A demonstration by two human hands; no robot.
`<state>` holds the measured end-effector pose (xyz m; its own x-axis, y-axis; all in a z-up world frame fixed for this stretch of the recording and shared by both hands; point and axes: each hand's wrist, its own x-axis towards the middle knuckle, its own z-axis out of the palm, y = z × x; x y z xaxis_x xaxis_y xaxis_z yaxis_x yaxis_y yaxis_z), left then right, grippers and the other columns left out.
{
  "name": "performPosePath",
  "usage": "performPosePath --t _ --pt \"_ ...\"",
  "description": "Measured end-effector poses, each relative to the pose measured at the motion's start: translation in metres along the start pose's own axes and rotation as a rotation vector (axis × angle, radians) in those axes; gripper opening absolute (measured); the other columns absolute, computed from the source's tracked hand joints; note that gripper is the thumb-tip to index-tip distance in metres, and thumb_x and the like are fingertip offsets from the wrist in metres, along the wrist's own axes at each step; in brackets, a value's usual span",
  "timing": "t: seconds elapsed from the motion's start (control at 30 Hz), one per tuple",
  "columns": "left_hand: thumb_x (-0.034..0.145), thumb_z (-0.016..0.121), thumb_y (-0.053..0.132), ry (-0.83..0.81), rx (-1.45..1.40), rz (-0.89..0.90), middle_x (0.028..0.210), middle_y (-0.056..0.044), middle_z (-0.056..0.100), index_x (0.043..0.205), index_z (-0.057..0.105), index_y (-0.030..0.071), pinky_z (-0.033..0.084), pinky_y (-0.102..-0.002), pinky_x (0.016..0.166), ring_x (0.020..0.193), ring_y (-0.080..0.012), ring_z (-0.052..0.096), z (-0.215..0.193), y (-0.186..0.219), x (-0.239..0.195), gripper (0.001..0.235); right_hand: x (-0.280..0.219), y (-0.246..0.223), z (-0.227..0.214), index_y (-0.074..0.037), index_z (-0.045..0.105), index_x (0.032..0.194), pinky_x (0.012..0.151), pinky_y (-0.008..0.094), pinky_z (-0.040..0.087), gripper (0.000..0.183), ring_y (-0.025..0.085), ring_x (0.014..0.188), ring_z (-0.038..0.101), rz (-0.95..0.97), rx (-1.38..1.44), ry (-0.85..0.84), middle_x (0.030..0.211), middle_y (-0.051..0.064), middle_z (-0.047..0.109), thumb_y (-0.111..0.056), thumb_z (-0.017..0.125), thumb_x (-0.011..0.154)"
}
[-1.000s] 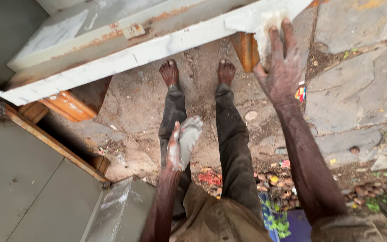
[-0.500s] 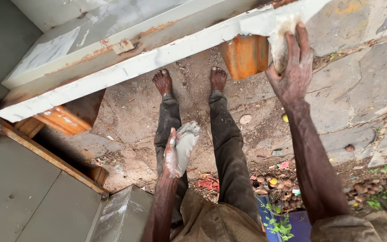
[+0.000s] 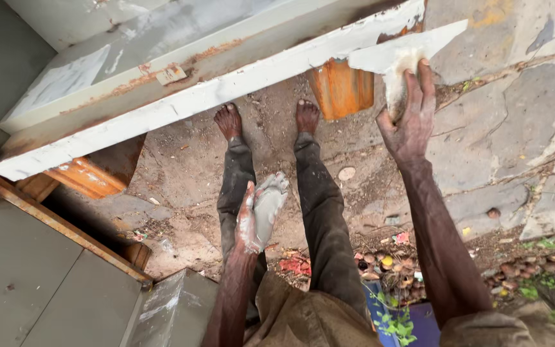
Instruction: The person applies a white plaster-like substance to the edges of a metal cabinet using a trowel. They repeatedly scoop material from their left hand and smooth it along the cabinet's frame and corners.
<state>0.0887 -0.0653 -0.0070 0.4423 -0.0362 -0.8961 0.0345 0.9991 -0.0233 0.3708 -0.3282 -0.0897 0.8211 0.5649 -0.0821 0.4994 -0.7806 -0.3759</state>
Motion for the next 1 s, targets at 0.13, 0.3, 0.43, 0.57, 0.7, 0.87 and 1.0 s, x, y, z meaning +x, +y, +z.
performPosePath --t 0.13,0.3,0.43,0.57,0.7,0.87,1.0 --pt "0.108 0.042 0.045 0.015 -0.019 -0.013 0.148 -0.021 0.055 0.147 0.046 -0.008 0.045 -0.042 0.114 0.132 -0.0314 0.057 0.0 -0.001 -0.004 0.066 0.01 0.017 0.009 -0.015 0.028 0.171 0.123 0.055 0.046 0.079 0.028 0.158 0.038 -0.002 -0.029 -0.018 0.175 0.015 0.025 -0.016 0.067 0.102" --pt "0.108 0.043 0.046 0.091 0.048 -0.036 0.149 -0.018 0.056 0.149 0.047 -0.006 0.047 -0.036 0.103 0.128 -0.0293 0.059 -0.002 0.003 0.0 0.066 0.032 0.032 0.042 -0.009 0.027 0.169 0.113 0.056 0.054 0.072 0.037 0.158 0.038 -0.066 0.018 -0.014 0.175 0.025 0.023 -0.02 0.065 0.109" --pt "0.107 0.044 0.048 0.059 0.099 -0.044 0.15 -0.017 0.056 0.149 0.047 -0.006 0.054 -0.031 0.099 0.127 -0.0269 0.062 0.003 0.007 0.001 0.068 0.021 0.025 0.034 -0.013 0.025 0.168 0.1 0.051 0.061 0.073 0.029 0.151 0.043 -0.075 -0.013 0.014 0.174 0.02 0.024 -0.015 0.071 0.111" --pt "0.106 0.045 0.045 0.067 0.093 -0.047 0.148 -0.02 0.056 0.148 0.045 -0.01 0.058 -0.032 0.105 0.129 -0.0275 0.062 0.02 0.005 0.001 0.069 -0.006 -0.01 -0.023 -0.011 0.028 0.163 0.084 0.04 0.068 0.083 0.041 0.133 0.054 0.096 0.196 -0.023 0.162 0.031 0.03 0.009 0.062 0.09" --pt "0.109 0.047 0.045 -0.062 0.184 0.011 0.154 -0.018 0.055 0.153 0.045 -0.007 0.049 -0.03 0.098 0.131 -0.0275 0.058 0.052 0.009 0.005 0.068 -0.018 -0.059 -0.086 -0.007 0.023 0.163 0.06 0.039 0.057 0.086 0.029 0.089 0.063 0.752 0.686 -0.143 0.153 0.024 0.048 0.007 0.061 0.086" --pt "0.109 0.048 0.047 -0.252 0.106 0.032 0.154 -0.024 0.05 0.148 0.045 -0.009 0.041 -0.041 0.114 0.138 -0.0352 0.053 0.098 0.011 0.013 0.069 -0.06 -0.089 -0.143 0.004 0.049 0.143 0.059 0.031 0.061 0.059 0.022 0.08 0.068 0.778 2.515 -0.342 0.104 0.019 0.068 -0.019 0.075 0.096" --pt "0.106 0.051 0.054 -0.476 -0.351 -0.151 0.152 -0.025 0.052 0.142 0.05 -0.01 0.039 -0.047 0.123 0.144 -0.0344 0.048 0.132 -0.006 -0.002 0.073 -0.088 -0.096 -0.157 0.003 0.047 0.155 0.071 0.034 0.068 0.063 0.025 0.096 0.072 0.708 2.771 -0.708 0.112 0.021 0.068 -0.016 0.069 0.1"
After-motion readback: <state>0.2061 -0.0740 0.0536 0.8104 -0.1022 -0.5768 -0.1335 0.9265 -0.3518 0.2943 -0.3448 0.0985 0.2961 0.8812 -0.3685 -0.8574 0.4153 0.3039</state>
